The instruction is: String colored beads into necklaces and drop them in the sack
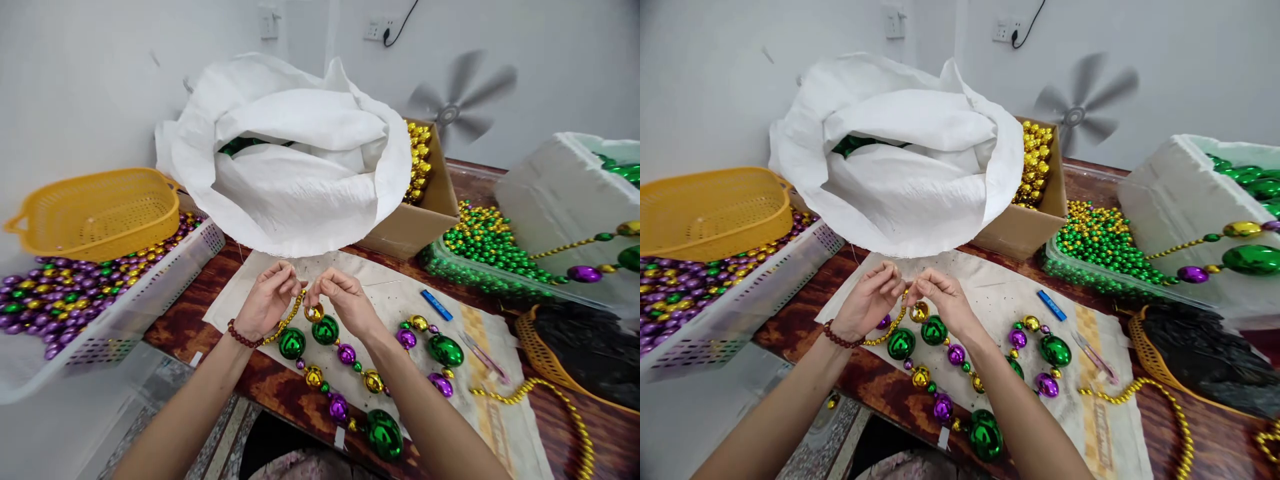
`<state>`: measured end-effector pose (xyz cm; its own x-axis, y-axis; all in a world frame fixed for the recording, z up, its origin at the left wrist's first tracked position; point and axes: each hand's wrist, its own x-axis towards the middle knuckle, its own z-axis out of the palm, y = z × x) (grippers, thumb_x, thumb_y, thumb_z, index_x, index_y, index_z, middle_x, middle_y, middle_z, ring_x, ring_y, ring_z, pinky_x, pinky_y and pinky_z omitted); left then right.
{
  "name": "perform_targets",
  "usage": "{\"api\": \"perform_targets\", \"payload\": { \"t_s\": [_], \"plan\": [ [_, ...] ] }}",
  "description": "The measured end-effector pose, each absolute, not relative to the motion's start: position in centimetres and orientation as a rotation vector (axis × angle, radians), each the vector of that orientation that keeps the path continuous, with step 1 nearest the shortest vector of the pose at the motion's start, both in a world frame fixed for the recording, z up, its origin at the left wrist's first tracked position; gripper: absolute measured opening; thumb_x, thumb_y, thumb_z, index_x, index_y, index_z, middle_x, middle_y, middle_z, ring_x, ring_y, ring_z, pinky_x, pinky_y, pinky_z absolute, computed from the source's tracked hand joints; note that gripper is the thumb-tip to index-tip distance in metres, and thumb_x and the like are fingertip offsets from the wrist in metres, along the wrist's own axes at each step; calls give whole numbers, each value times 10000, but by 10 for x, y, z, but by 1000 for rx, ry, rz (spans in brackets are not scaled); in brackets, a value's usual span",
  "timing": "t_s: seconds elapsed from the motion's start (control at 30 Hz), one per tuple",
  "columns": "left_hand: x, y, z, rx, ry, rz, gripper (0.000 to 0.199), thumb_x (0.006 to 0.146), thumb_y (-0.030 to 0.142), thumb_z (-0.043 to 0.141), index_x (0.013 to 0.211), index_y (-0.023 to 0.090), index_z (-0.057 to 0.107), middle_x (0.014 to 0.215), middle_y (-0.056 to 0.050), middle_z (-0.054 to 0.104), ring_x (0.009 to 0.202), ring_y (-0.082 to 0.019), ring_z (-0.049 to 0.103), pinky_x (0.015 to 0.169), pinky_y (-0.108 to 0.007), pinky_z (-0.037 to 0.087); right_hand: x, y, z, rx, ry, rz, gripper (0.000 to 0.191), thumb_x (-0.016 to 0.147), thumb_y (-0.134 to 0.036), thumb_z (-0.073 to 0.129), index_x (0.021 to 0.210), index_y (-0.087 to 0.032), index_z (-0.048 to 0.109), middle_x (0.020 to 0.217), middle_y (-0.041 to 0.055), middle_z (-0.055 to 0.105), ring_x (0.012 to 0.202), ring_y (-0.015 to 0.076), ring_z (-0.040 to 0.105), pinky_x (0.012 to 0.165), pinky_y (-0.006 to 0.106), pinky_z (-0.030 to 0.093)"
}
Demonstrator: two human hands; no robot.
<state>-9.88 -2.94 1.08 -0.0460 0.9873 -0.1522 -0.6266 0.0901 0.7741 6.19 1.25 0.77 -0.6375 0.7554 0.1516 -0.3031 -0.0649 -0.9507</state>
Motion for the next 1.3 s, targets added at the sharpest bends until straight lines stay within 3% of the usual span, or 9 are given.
{"api": "perform_targets", "payload": {
  "t_s": [0.13, 0.33, 0.47, 0.6, 0.77, 0.87, 1.03, 1.17, 1.3],
  "plan": [
    [-99, -33, 49, 662, 764, 1425, 208, 823, 283, 740, 707, 185, 598, 491, 77, 345, 556, -86, 516, 661, -235, 485, 67, 10, 57, -519, -1519, 1637, 307, 917, -461, 656, 740, -212, 624, 583, -42, 539, 569, 117, 539, 656, 297, 496],
    [-88, -19, 148, 886, 683, 1461, 219, 852, 172, 676, 647, 153, 602, 488, 74, 304, 453, -45, 357, 515, -200, 373, 84, 6, 169, -445, -1381, 1418, 231, 895, -400, 704, 754, -240, 614, 558, -88, 357, 504, 67, 425, 685, 281, 551],
    [-78, -7, 200, 1076, 610, 1459, 226, 873, 161, 638, 649, 158, 607, 478, 79, 272, 441, -47, 362, 566, -212, 426, 97, 7, 212, -404, -1528, 1256, 245, 893, -428, 697, 766, -233, 622, 550, -89, 320, 472, 57, 325, 550, 219, 517],
    [-70, 0, 204, 1126, 611, 1503, 226, 805, 214, 728, 628, 165, 596, 477, 97, 231, 418, -39, 273, 548, -221, 427, 125, 8, 206, -500, -1359, 1120, 265, 860, -417, 742, 732, -233, 602, 529, -94, 261, 446, 66, 240, 466, 203, 448],
    [-58, -1, 167, 1300, 736, 1308, 217, 796, 323, 726, 661, 166, 660, 440, 85, 316, 417, -44, 242, 508, -231, 351, 150, 1, 176, -630, -1200, 1215, 287, 808, -433, 772, 722, -222, 599, 508, -106, 282, 429, 59, 212, 477, 229, 456],
    [-51, -5, 151, 1514, 859, 1133, 204, 796, 354, 700, 745, 161, 746, 488, 34, 476, 451, -66, 307, 482, -242, 277, 151, -2, 173, -595, -1213, 1237, 291, 791, -438, 783, 740, -209, 612, 507, -111, 311, 419, 51, 233, 470, 223, 437],
    [-43, -8, 138, 1768, 921, 774, 255, 824, 373, 625, 819, 158, 762, 666, -19, 644, 585, -111, 470, 568, -244, 370, 153, 6, 162, -703, -1347, 1212, 294, 831, -462, 714, 771, -195, 608, 511, -103, 372, 399, 51, 257, 402, 202, 289],
    [-38, -4, 126, 1876, 960, 613, 216, 813, 324, 586, 742, 149, 690, 722, -21, 654, 662, -125, 520, 637, -246, 407, 160, 13, 137, -927, -1822, 878, 241, 915, -312, 609, 725, -167, 638, 569, -46, 497, 513, 88, 438, 516, 220, 335],
    [-35, -2, 117, 1908, 979, 464, 235, 807, 361, 571, 714, 155, 633, 633, 18, 547, 595, -111, 443, 571, -241, 349, 169, 2, 127, -990, -2454, 586, 126, 895, -177, 649, 826, -174, 755, 763, 7, 600, 710, 123, 553, 629, 233, 336]
  ]
}}
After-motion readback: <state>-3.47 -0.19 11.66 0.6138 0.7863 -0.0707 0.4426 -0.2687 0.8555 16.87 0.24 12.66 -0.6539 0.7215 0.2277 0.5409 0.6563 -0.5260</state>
